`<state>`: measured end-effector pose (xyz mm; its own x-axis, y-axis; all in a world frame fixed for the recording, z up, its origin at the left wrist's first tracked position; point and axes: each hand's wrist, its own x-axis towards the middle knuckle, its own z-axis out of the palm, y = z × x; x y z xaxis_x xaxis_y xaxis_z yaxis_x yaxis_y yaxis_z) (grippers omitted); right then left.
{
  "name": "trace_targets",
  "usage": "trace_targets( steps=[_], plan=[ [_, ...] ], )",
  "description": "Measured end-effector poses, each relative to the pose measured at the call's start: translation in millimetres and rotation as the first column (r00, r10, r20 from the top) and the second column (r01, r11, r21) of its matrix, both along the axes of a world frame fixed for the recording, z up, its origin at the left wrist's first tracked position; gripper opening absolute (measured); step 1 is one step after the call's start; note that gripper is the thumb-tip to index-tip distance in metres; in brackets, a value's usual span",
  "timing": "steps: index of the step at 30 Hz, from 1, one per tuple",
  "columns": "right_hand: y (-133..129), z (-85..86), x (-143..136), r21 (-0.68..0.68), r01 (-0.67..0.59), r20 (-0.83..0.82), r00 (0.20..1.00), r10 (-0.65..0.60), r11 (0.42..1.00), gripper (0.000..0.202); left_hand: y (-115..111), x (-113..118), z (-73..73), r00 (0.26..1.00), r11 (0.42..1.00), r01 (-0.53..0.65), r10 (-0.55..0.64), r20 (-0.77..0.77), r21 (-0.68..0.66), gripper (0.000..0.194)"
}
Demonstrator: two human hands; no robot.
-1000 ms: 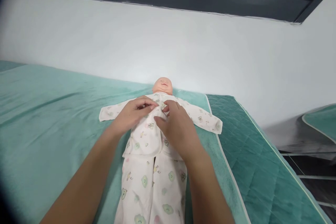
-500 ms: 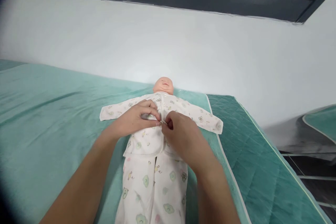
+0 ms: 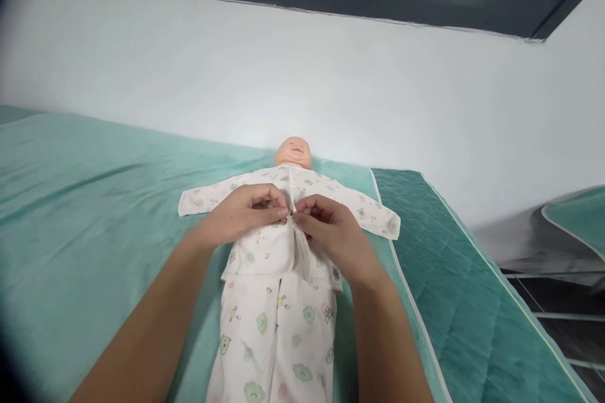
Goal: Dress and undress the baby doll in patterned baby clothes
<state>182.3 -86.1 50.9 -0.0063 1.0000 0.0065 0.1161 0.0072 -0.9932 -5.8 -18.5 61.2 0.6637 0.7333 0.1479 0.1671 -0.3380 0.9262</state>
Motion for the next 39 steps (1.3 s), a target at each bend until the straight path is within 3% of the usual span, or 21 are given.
trace_targets(
  steps=[5,14,21,28,35,39],
  plan=[
    [-6,-10.8,-4,0.064,0.092,-0.009,0.996,-0.091,0.994,0.021,3,0,-2.4,1.0,1.0,0.005,-0.005,0.023,-0.002,0.018],
    [-3,-14.1,-6,0.086,0.065,-0.035,0.997,-0.063,0.994,0.028,3,3,-4.3,0.998,0.999,-0.007,0.009,0.062,-0.042,0.014],
    [-5,-9.1,-12,0.081,0.039,0.037,0.998,-0.042,0.996,0.025,3,5,-5.8,0.997,0.997,-0.036,0.04,0.063,-0.064,0.017],
    [-5,-9.9,-15,0.085,0.037,0.146,0.988,-0.049,0.996,0.018,6,0,-8.0,0.994,0.992,0.069,-0.059,0.095,-0.11,0.022],
    [-8,-10.1,-19,0.133,0.064,0.276,0.956,-0.099,0.989,0.015,2,4,-6.6,1.0,0.998,-0.011,0.012,0.013,-0.067,0.019],
    [-8,-10.9,-20,0.159,0.053,0.302,0.948,-0.1,0.986,0.018,2,3,-6.5,1.0,0.998,0.01,-0.008,0.028,-0.062,0.016]
  ],
)
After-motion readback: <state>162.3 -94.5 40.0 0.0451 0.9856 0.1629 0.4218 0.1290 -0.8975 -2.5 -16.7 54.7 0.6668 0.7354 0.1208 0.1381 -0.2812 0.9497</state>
